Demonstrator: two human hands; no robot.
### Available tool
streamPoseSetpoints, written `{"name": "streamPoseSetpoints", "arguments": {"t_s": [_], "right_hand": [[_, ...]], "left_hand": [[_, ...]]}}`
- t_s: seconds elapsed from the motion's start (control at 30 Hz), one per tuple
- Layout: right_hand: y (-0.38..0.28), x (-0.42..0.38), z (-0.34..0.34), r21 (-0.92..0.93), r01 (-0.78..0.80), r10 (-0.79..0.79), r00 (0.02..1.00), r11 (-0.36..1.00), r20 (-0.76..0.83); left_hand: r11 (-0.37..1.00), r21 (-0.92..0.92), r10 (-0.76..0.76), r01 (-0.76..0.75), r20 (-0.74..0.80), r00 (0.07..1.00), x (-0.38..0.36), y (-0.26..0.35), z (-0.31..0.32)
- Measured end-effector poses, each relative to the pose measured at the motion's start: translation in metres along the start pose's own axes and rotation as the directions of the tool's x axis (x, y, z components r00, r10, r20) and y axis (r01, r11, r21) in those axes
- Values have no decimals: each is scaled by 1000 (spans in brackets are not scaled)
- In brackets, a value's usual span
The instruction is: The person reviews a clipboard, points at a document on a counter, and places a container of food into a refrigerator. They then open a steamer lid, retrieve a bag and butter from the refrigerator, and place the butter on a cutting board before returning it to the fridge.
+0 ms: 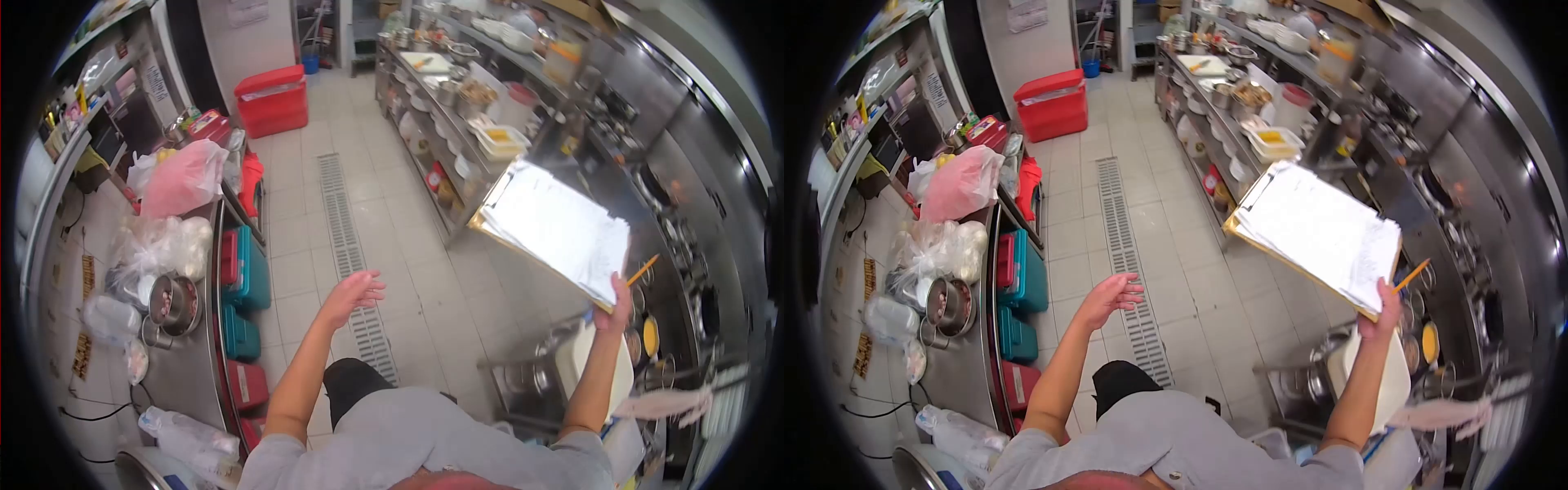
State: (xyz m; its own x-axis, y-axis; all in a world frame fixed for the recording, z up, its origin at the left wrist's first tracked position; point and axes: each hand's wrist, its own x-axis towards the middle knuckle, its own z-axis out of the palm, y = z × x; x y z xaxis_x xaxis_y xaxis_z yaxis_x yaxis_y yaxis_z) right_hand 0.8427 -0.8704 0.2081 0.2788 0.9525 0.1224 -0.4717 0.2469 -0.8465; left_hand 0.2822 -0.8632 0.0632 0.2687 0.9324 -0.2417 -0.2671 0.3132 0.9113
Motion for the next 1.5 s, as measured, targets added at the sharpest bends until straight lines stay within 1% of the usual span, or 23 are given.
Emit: {"name": "streamPoseSetpoints", "arguments": {"t_s": [0.17,0.33,0.6,0.63,0.67,0.7,0.73,0.77,0.8,0.83,0.87,0.93,0.97,1.0,1.03,1.07,1.1,1.13,1.17,1.2,1.3,1.37,1.5], "right_hand": [[108,113,91,107,-27,29,1000,994,-9],[125,225,206,152,114,-83,978,982,-192],[79,521,377,181,258,-280,954,949,107],[83,548,422,179,295,-312,947,938,75],[81,587,436,201,239,-293,904,950,312],[86,622,473,183,333,-356,928,925,109],[88,666,487,218,318,-369,892,923,261],[103,682,535,201,359,-401,883,912,243],[104,734,541,177,284,-333,733,942,593],[109,774,567,199,283,-346,784,938,515],[121,803,608,218,369,-420,865,903,274],[138,877,655,193,375,-416,867,907,273],[146,925,667,205,317,-376,832,926,409],[157,961,693,196,326,-374,870,925,321],[177,974,739,208,346,-376,917,915,131],[189,1010,760,181,352,-373,922,918,102],[199,1053,776,196,339,-366,923,920,122],[207,1103,780,221,275,-333,896,936,293],[220,1133,808,245,287,-335,924,926,184],[228,1187,818,196,315,-354,912,929,210],[254,1314,848,258,307,-351,925,916,144],[267,1363,866,146,346,-356,933,927,53],[297,1429,920,271,403,-377,915,874,-145]], "left_hand": [[994,82,73,-75,31,997,98,55,-86],[999,-7,-54,54,15,998,178,71,-210],[980,47,-193,193,-19,981,402,159,-376],[971,78,-225,228,-42,973,434,162,-399],[958,103,-260,269,-93,961,467,157,-427],[943,125,-290,308,-147,946,496,143,-461],[925,147,-318,350,-203,926,523,127,-498],[906,124,-364,404,-258,895,550,103,-539],[886,94,-406,454,-313,858,563,84,-574],[861,61,-445,506,-395,804,575,84,-597],[819,17,-499,573,-471,727,571,74,-616],[766,-130,-588,630,-539,603,562,50,-656],[747,-214,-627,629,-539,562,553,39,-671],[712,-279,-667,644,-557,495,543,48,-667],[688,-328,-700,648,-534,473,535,43,-674],[687,-345,-710,639,-503,492,529,32,-684],[653,-386,-740,652,-508,441,530,37,-688],[623,-426,-762,656,-519,387,536,46,-692],[600,-463,-778,652,-526,343,547,52,-699],[584,-489,-789,648,-528,313,562,59,-712],[580,-512,-789,634,-548,279,634,84,-763],[590,-495,-779,637,-556,290,703,111,-806],[685,-313,-675,657,-613,412,877,183,-901]]}}
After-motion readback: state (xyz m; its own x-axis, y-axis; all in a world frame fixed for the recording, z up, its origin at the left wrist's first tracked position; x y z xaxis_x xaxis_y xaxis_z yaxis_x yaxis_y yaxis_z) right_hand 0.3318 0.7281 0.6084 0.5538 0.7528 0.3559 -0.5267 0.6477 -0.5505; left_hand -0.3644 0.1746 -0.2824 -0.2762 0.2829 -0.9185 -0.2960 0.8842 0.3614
